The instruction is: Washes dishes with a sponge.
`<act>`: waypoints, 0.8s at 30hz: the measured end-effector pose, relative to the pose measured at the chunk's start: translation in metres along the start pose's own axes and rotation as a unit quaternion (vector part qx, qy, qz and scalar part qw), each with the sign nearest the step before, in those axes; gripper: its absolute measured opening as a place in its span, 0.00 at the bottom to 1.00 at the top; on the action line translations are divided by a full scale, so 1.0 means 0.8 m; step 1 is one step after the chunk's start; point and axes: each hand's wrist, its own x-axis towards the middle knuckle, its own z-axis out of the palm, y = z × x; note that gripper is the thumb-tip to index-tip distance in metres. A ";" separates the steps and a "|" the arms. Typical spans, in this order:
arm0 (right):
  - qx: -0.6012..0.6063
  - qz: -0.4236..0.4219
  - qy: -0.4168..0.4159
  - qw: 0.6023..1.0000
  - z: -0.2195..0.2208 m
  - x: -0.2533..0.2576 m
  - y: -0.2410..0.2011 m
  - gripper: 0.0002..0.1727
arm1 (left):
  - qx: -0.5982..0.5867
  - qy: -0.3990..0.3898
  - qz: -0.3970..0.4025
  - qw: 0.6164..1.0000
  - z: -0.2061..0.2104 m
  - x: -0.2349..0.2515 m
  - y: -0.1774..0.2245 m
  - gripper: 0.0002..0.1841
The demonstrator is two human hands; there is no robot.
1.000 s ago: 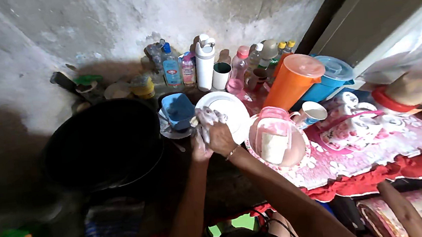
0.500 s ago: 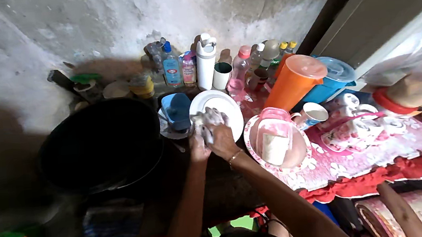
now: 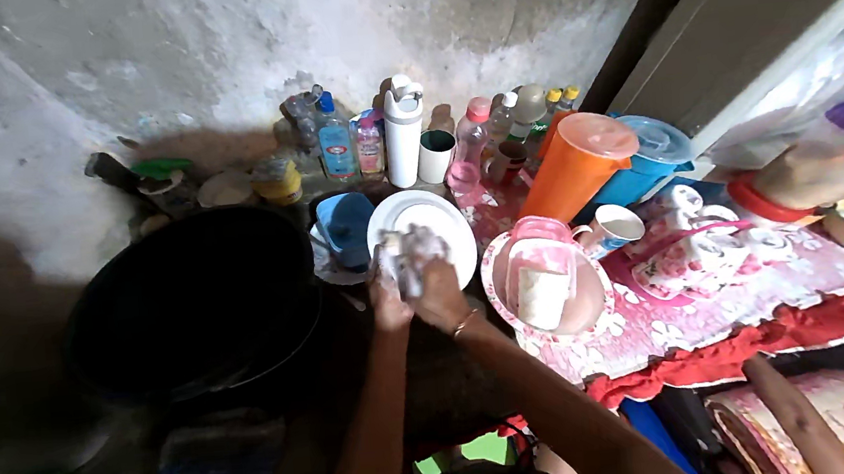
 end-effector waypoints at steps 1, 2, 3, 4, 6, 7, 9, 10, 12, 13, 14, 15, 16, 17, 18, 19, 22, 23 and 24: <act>-0.013 -0.066 0.027 0.997 0.013 -0.005 -0.005 0.21 | 0.009 -0.016 0.006 1.000 -0.004 -0.007 -0.002 0.16; -0.027 -0.118 0.044 0.992 0.021 -0.004 -0.001 0.19 | -0.002 0.001 -0.012 1.000 -0.002 -0.009 0.000 0.17; -0.047 -0.157 0.046 0.985 0.023 -0.001 0.008 0.18 | -0.018 0.028 -0.037 0.999 0.003 -0.005 0.005 0.17; -0.066 -0.190 0.055 0.978 0.021 0.001 0.021 0.16 | -0.029 0.049 -0.060 0.997 0.007 -0.001 0.008 0.18; -0.105 -0.189 0.072 0.974 0.003 0.000 0.049 0.15 | -0.019 0.052 -0.079 0.995 0.003 0.004 0.014 0.15; -0.115 -0.154 0.083 0.978 -0.011 0.004 0.062 0.17 | -0.007 0.049 -0.075 0.996 0.000 0.007 0.018 0.15; -0.049 -0.054 0.099 0.992 -0.046 0.023 0.080 0.23 | 0.022 0.047 -0.069 0.996 -0.004 0.009 0.024 0.18; 0.022 0.009 0.107 0.994 -0.065 0.032 0.084 0.24 | 0.034 0.045 -0.068 0.996 -0.006 0.008 0.026 0.17; 0.201 0.127 0.091 0.967 -0.104 0.043 0.080 0.28 | 0.047 0.031 -0.065 0.996 -0.005 0.008 0.027 0.17; 0.273 0.158 0.071 0.946 -0.120 0.041 0.075 0.27 | 0.052 0.024 -0.063 0.996 -0.004 0.010 0.024 0.17; 0.333 0.174 0.043 0.926 -0.133 0.036 0.068 0.26 | 0.053 0.018 -0.060 0.997 -0.006 0.015 0.019 0.18; 0.378 0.174 0.020 0.909 -0.140 0.030 0.060 0.23 | 0.057 0.021 -0.054 0.997 -0.007 0.022 0.013 0.19; 0.389 0.162 0.003 0.907 -0.144 0.023 0.050 0.23 | 0.067 0.029 -0.047 0.996 -0.005 0.028 0.008 0.19; 0.364 0.139 0.000 0.921 -0.144 0.017 0.038 0.24 | 0.085 0.028 -0.043 0.995 -0.001 0.034 0.005 0.22; 0.316 0.097 0.014 0.944 -0.140 0.011 0.026 0.25 | 0.101 0.020 -0.045 0.994 0.003 0.036 0.006 0.26; 0.253 0.038 0.031 0.966 -0.132 0.003 0.013 0.24 | 0.102 0.003 -0.047 0.994 0.008 0.037 0.012 0.29; 0.068 -0.152 0.005 0.986 -0.104 -0.019 -0.018 0.22 | 0.035 -0.073 -0.044 0.996 0.017 0.027 0.044 0.38; 0.027 -0.187 -0.024 0.982 -0.097 -0.024 -0.022 0.21 | 0.046 -0.088 -0.047 0.994 0.020 0.015 0.056 0.34; 0.002 -0.206 -0.053 0.977 -0.092 -0.026 -0.023 0.21 | 0.072 -0.083 -0.059 0.992 0.022 0.002 0.062 0.27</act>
